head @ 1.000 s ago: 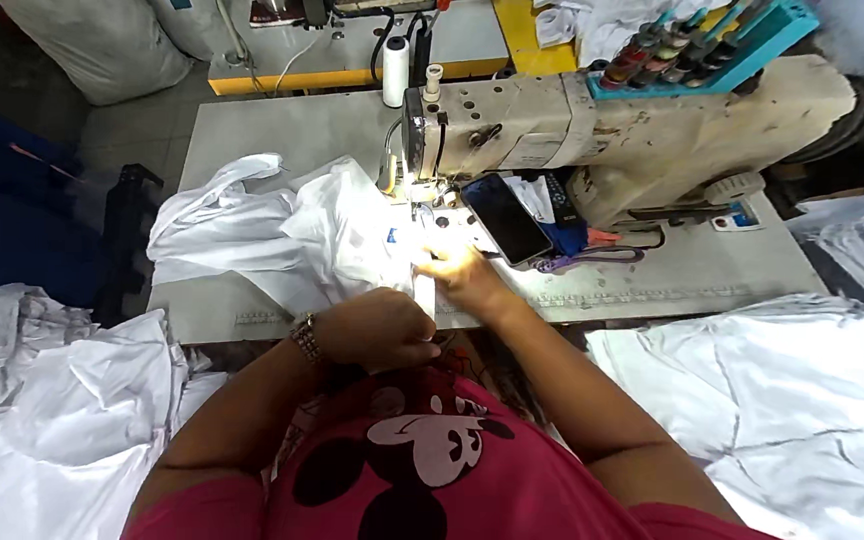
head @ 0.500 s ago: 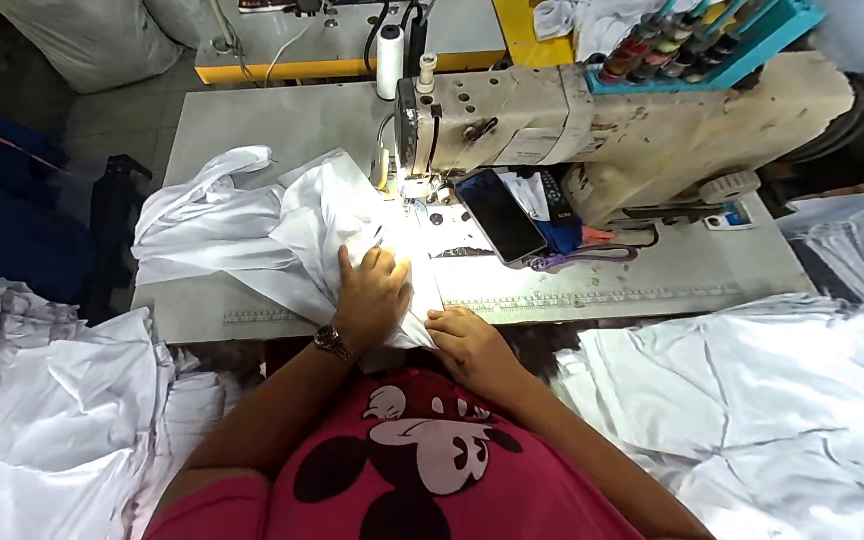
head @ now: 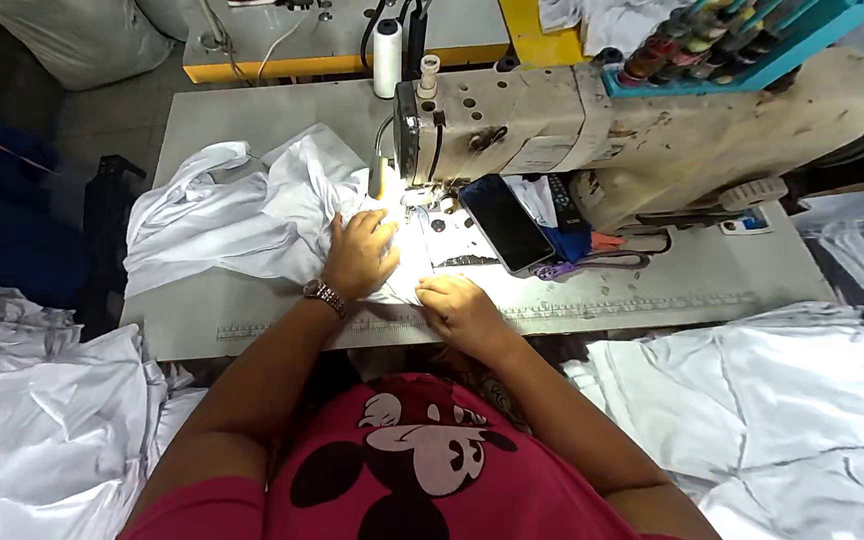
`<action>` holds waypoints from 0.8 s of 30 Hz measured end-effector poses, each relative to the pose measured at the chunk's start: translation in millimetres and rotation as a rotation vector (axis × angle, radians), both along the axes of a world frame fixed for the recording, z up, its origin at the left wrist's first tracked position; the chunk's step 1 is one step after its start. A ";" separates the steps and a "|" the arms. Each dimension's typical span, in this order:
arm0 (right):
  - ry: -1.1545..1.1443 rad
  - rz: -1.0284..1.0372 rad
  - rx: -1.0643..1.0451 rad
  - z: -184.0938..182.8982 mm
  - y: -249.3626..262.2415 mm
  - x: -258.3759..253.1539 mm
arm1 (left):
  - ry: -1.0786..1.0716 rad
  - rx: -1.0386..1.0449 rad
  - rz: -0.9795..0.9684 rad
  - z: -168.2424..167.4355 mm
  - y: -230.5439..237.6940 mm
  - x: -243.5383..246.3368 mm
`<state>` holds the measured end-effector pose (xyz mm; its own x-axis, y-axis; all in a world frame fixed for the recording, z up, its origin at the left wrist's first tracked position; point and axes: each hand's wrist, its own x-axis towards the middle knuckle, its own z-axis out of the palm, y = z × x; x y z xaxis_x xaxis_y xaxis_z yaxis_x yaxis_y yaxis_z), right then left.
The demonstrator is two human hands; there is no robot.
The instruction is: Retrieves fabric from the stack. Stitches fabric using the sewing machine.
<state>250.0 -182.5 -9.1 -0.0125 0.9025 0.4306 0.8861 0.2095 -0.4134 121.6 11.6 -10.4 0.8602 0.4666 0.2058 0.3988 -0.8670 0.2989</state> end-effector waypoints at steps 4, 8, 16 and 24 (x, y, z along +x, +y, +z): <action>0.004 -0.040 -0.022 1.2 22.4 10.1 | 0.021 0.007 0.020 -0.4 22.8 13.5; 0.028 -0.125 0.016 -7.1 44.2 18.2 | 0.023 0.019 0.051 3.5 41.2 25.7; 0.213 -0.190 0.024 -15.9 60.8 23.3 | 0.036 0.026 -0.046 24.0 72.5 6.5; 0.262 -0.214 0.009 -11.3 66.5 23.1 | 0.213 -0.018 -0.510 130.4 -30.4 -66.2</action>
<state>273.1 -116.0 -20.4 0.2890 0.8690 0.4017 0.7745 0.0344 -0.6316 55.4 -18.8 120.0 0.9998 -0.0184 -0.0013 -0.0173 -0.9615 0.2743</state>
